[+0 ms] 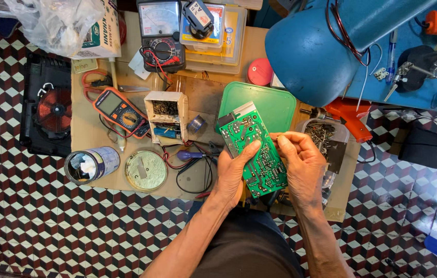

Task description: The person selects small metal components from a container and places them onto a green circuit board. They use a cordless drill to drive screws into the board and then apply heat with a hot air gun to solder or secure components. The person repeatedly inspects the board during the process.

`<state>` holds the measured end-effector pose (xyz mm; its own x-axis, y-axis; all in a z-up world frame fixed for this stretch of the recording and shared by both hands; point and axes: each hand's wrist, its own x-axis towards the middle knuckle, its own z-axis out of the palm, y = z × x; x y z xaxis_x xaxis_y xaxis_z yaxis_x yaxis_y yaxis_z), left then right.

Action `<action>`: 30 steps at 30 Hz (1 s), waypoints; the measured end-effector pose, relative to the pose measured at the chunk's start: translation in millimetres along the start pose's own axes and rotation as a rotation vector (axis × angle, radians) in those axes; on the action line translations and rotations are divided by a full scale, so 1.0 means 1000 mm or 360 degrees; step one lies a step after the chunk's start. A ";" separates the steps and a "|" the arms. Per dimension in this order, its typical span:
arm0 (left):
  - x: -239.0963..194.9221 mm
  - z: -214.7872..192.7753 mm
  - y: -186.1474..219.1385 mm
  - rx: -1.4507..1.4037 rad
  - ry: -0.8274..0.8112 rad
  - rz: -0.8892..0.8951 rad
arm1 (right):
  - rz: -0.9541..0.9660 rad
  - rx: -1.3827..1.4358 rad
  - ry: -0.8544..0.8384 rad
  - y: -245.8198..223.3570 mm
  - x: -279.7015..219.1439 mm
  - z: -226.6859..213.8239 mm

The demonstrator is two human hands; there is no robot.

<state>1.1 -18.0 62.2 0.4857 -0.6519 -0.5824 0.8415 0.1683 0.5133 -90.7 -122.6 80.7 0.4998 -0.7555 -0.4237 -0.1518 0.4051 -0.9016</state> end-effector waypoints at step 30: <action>0.004 -0.031 0.001 -0.0725 -0.0298 -0.0362 | -0.0272 -0.0382 0.0184 0.011 -0.008 -0.007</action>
<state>11.0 3.0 40.8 0.2639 -0.8228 -0.5034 0.9581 0.2839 0.0382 -102.4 -115.8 73.9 0.4372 -0.8613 -0.2590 -0.2779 0.1446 -0.9497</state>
